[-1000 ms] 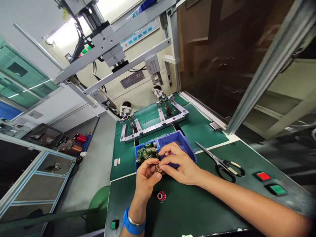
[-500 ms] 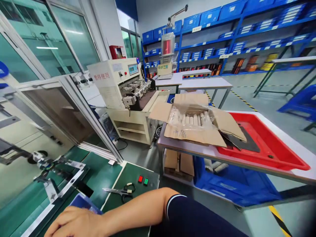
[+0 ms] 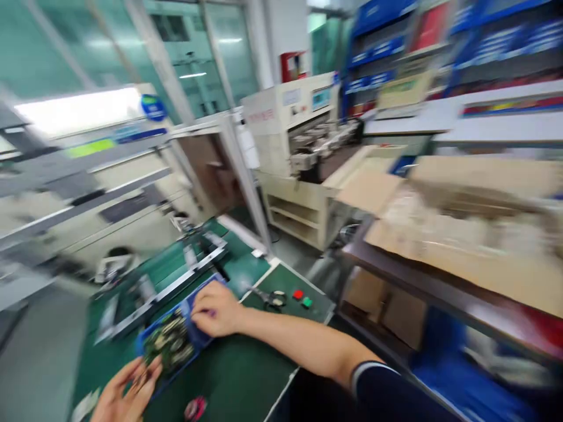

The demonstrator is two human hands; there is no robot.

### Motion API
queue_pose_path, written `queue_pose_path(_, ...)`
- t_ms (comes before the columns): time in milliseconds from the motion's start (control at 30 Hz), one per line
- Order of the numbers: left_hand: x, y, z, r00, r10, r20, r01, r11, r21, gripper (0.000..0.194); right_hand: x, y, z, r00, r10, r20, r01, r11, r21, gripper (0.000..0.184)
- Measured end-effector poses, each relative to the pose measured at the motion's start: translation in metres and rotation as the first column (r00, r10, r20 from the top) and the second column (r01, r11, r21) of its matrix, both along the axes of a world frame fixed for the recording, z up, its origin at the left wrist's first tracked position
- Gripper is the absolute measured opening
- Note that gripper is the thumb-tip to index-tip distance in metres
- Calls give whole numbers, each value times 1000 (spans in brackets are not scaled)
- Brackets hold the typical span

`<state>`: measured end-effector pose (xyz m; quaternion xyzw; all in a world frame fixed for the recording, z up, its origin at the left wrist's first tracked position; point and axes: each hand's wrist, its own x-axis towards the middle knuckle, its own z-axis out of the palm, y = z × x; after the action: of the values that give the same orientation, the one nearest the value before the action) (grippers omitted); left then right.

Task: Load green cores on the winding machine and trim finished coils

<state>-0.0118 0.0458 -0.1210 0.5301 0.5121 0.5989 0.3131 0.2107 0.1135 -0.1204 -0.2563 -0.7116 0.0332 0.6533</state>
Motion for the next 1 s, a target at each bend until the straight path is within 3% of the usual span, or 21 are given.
queue_pose_path(67, -36, -35, -4, 999, 26, -19, -28, 994, -106, 59, 7, -16, 2, 987, 142, -73, -144, 989, -22, 16)
queue_pose_path(133, -61, -57, -14, 979, 111, -169, -129, 986, -103, 53, 12, -23, 1, 953, 289, -95, -297, 951, -84, 15)
queue_pose_path(200, -81, -69, -28, 874, 166, -457, -206, 978, -39, 42, 12, -26, -3, 885, 463, -44, -463, 869, -176, 14)
queue_pose_path(300, -96, -79, -44, 810, 196, -553, -264, 963, -46, 36, 4, -38, -14, 715, 690, 107, -616, 696, -370, 4)
queue_pose_path(367, -94, -84, -47, 802, 206, -561, -273, 961, -38, 40, -4, -49, -24, 616, 760, 207, -601, 623, -501, 23)
queue_pose_path(433, -85, -87, -42, 782, 248, -571, -295, 955, 10, 44, -14, -58, -36, 558, 759, 336, -499, 630, -595, 55)
queue_pose_path(467, -78, -88, -38, 767, 296, -569, -318, 946, 63, 43, -20, -61, -41, 541, 742, 397, -444, 652, -615, 62)
queue_pose_path(567, -54, -84, -23, 763, 426, -486, -354, 905, 237, 24, -33, -66, -47, 532, 703, 473, -383, 697, -606, 43)
queue_pose_path(633, -35, -75, -14, 862, 335, -382, -268, 938, 218, 16, -34, -65, -43, 552, 702, 451, -401, 697, -594, 36)
queue_pose_path(700, -13, -63, -7, 971, 68, -230, -51, 996, 77, 20, -28, -62, -34, 623, 686, 377, -436, 704, -560, 31)
queue_pose_path(733, -2, -55, -3, 987, -95, -133, 96, 995, 5, 25, -23, -60, -28, 676, 670, 307, -470, 713, -521, 27)
queue_pose_path(800, 18, -40, 4, 919, -385, 80, 391, 917, -77, 39, -12, -53, -17, 772, 621, 135, -531, 748, -399, 21)
queue_pose_path(867, 36, -25, 10, 800, -548, 245, 580, 811, -80, 48, -1, -46, -9, 821, 571, 13, -544, 788, -289, 24)
queue_pose_path(933, 49, -13, 13, 742, -577, 342, 627, 777, -49, 49, 7, -40, -3, 845, 535, -21, -520, 811, -268, 29)
queue_pose_path(1000, 55, -5, 11, 742, -543, 393, 604, 796, -39, 47, 11, -36, 0, 846, 530, -67, -522, 795, -309, 32)
